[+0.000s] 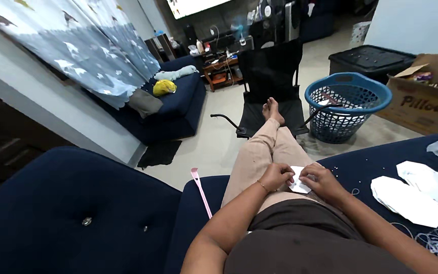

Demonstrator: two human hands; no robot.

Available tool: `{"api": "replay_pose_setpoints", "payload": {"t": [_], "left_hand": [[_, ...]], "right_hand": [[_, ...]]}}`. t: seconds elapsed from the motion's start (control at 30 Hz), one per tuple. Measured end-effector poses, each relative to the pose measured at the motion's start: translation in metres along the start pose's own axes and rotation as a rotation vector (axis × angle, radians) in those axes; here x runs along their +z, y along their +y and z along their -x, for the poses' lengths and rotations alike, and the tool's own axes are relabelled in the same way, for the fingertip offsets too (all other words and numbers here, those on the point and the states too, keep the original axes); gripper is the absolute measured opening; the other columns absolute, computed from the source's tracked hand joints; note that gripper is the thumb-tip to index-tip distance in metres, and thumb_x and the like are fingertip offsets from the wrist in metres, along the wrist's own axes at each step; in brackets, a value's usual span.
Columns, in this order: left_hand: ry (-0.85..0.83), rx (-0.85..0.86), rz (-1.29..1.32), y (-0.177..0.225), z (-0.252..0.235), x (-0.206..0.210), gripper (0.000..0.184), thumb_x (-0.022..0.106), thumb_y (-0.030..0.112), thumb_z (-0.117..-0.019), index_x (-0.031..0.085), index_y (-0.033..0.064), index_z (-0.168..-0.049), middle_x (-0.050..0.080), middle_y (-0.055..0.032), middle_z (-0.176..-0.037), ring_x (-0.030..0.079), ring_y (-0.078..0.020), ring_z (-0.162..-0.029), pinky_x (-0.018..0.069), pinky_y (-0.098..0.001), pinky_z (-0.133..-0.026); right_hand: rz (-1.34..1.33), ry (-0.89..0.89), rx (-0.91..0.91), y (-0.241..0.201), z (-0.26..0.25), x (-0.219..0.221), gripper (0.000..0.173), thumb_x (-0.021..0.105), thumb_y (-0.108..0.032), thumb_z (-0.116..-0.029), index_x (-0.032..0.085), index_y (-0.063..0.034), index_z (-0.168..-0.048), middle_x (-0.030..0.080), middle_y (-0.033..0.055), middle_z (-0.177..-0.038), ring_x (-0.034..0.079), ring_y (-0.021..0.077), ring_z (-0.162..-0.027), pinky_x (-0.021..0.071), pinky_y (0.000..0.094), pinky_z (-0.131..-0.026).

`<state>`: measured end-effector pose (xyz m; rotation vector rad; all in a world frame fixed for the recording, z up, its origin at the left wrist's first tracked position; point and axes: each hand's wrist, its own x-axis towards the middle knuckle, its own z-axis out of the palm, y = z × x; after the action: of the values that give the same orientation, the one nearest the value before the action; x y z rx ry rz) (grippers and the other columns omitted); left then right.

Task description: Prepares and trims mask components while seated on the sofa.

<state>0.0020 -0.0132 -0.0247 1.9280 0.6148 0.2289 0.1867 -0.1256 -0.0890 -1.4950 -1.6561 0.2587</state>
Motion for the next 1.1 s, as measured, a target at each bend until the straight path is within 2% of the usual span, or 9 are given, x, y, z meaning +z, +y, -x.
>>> {"api": "replay_pose_setpoints", "payload": {"t": [0.13, 0.27, 0.37, 0.47, 0.6, 0.77, 0.83, 0.97, 1.1], "left_hand": [[-0.028, 0.018, 0.132, -0.003, 0.000, -0.001, 0.022, 0.051, -0.002, -0.1025, 0.061, -0.0103, -0.120, 0.072, -0.0124, -0.096, 0.070, -0.0124, -0.080, 0.0599, -0.0307, -0.079], [-0.067, -0.054, 0.141, 0.002, 0.003, -0.001, 0.027, 0.046, -0.001, -0.1034, 0.067, -0.0051, -0.120, 0.075, -0.0121, -0.108, 0.069, -0.0078, -0.083, 0.0511, -0.0240, -0.065], [-0.050, -0.036, 0.170, 0.007, 0.005, -0.002, 0.030, 0.050, -0.008, -0.0989, 0.060, -0.0118, -0.127, 0.072, -0.0172, -0.111, 0.072, -0.0151, -0.095, 0.0585, -0.0318, -0.088], [0.041, -0.047, 0.166, 0.010, 0.005, -0.002, 0.028, 0.062, -0.005, -0.0957, 0.063, -0.0121, -0.122, 0.074, -0.0155, -0.104, 0.072, -0.0144, -0.091, 0.0590, -0.0317, -0.089], [0.107, -0.083, 0.185, 0.007, 0.002, -0.002, 0.020, 0.067, -0.002, -0.0943, 0.066, -0.0128, -0.111, 0.074, -0.0153, -0.096, 0.073, -0.0153, -0.084, 0.0610, -0.0315, -0.084], [0.113, -0.055, 0.167, 0.005, 0.001, -0.002, 0.014, 0.060, 0.001, -0.0999, 0.064, -0.0112, -0.106, 0.071, -0.0114, -0.090, 0.071, -0.0113, -0.078, 0.0609, -0.0289, -0.079], [0.120, 0.008, 0.015, 0.001, 0.000, -0.002, 0.018, 0.059, 0.007, -0.1013, 0.064, -0.0095, -0.108, 0.068, -0.0123, -0.095, 0.067, -0.0115, -0.083, 0.0569, -0.0285, -0.081], [0.103, 0.191, -0.263, -0.003, -0.003, 0.000, 0.020, 0.066, 0.009, -0.0968, 0.069, -0.0092, -0.104, 0.065, -0.0231, -0.113, 0.063, -0.0266, -0.104, 0.0519, -0.0378, -0.094], [0.051, 0.213, -0.277, 0.000, -0.001, 0.001, 0.017, 0.067, 0.005, -0.0959, 0.069, -0.0099, -0.104, 0.071, -0.0200, -0.102, 0.069, -0.0232, -0.096, 0.0552, -0.0376, -0.090]], "right_hand": [[-0.048, 0.026, 0.050, -0.001, 0.002, 0.001, 0.014, 0.067, -0.015, -0.0936, 0.074, -0.0030, -0.093, 0.072, 0.0114, -0.096, 0.067, 0.0272, -0.096, 0.0512, 0.0490, -0.089], [-0.195, 0.089, 0.174, -0.008, 0.005, -0.005, 0.016, 0.063, -0.014, -0.0960, 0.072, -0.0008, -0.095, 0.069, 0.0094, -0.094, 0.064, 0.0146, -0.082, 0.0543, 0.0331, -0.075], [-0.277, 0.107, 0.217, -0.015, 0.004, -0.009, 0.018, 0.062, -0.014, -0.0979, 0.070, 0.0013, -0.099, 0.069, 0.0087, -0.094, 0.064, 0.0104, -0.079, 0.0549, 0.0290, -0.074], [-0.317, 0.124, 0.231, -0.019, 0.006, -0.010, 0.018, 0.061, -0.016, -0.0992, 0.069, 0.0005, -0.100, 0.068, 0.0060, -0.093, 0.062, 0.0061, -0.078, 0.0538, 0.0243, -0.073], [-0.345, 0.125, 0.235, -0.016, 0.005, -0.008, 0.018, 0.061, -0.017, -0.0998, 0.069, -0.0015, -0.101, 0.069, 0.0039, -0.094, 0.063, 0.0048, -0.078, 0.0541, 0.0235, -0.073], [-0.380, 0.120, 0.235, -0.018, 0.004, -0.006, 0.016, 0.060, -0.017, -0.1005, 0.068, -0.0033, -0.101, 0.069, 0.0009, -0.091, 0.062, 0.0017, -0.073, 0.0527, 0.0198, -0.068], [-0.377, 0.117, 0.236, -0.018, 0.004, -0.006, 0.016, 0.059, -0.017, -0.1006, 0.068, -0.0027, -0.101, 0.069, 0.0013, -0.092, 0.062, 0.0017, -0.074, 0.0526, 0.0198, -0.069], [-0.351, 0.123, 0.202, -0.014, 0.005, -0.003, 0.017, 0.058, -0.014, -0.0996, 0.068, -0.0008, -0.100, 0.068, 0.0033, -0.090, 0.061, 0.0033, -0.074, 0.0527, 0.0211, -0.070], [-0.367, 0.142, 0.209, -0.010, 0.004, 0.000, 0.015, 0.060, -0.015, -0.0987, 0.068, -0.0025, -0.099, 0.068, 0.0009, -0.087, 0.061, 0.0025, -0.072, 0.0529, 0.0208, -0.068]]}}
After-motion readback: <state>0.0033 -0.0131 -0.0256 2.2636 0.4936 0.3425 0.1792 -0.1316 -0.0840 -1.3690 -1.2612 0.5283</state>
